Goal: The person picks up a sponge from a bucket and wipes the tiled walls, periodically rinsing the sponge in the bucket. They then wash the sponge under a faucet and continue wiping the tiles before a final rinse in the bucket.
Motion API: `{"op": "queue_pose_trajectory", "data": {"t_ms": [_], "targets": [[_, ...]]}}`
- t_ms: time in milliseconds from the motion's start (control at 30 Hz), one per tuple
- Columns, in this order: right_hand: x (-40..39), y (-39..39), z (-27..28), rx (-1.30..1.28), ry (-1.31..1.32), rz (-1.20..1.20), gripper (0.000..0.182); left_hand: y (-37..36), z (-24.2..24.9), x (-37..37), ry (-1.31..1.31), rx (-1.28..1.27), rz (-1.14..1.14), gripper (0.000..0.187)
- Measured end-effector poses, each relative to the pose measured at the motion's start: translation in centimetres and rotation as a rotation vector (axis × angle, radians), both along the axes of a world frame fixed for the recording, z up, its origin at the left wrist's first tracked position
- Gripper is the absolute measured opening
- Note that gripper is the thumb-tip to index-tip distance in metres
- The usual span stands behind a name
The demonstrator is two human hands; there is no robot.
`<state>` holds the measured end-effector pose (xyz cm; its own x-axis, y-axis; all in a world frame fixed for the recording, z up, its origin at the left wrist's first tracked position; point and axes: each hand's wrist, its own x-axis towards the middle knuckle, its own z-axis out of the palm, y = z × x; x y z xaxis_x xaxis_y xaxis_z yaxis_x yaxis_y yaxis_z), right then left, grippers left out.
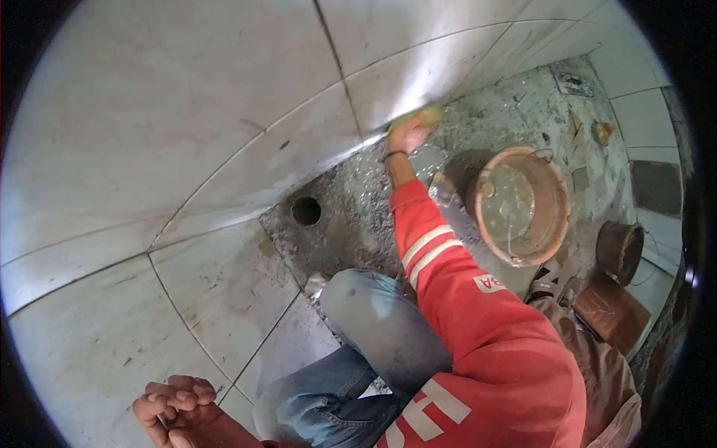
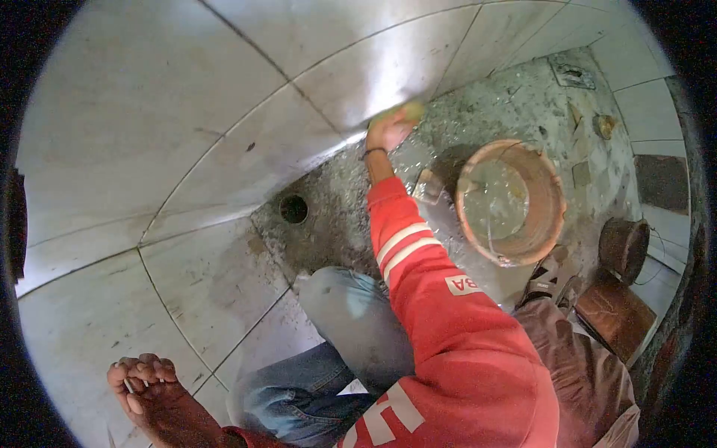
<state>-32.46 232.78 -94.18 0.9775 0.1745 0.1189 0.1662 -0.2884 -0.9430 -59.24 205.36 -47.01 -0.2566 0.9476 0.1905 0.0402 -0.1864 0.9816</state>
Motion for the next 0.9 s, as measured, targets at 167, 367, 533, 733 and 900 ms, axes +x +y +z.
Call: {"op": "queue_pose_trajectory", "data": {"t_ms": [167, 367, 533, 733, 900], "targets": [[4.1, 0.9, 3.7, 0.07, 0.504, 0.066, 0.061, 1.1, -0.6, 0.3, 0.062, -0.066, -0.017, 0.036], [15.5, 4.9, 4.2, 0.009, 0.416, -0.127, 0.06, -0.3, 0.1, 0.5, 0.0, -0.069, -0.007, 0.033], [8.7, 1.2, -1.3, -0.025, 0.392, 0.047, 0.053, 0.9, -0.2, 2.4, -0.112, -0.064, -0.072, 0.035], [18.2, 6.0, 0.7, 0.062, 0.309, -0.249, 0.05, 0.7, -1.1, 3.1, 0.057, -0.128, -0.031, 0.033], [21.0, 5.6, 4.8, 0.174, 0.379, -0.227, 0.044, -1.0, 0.1, 1.8, -0.058, -0.042, 0.021, 0.027]]}}
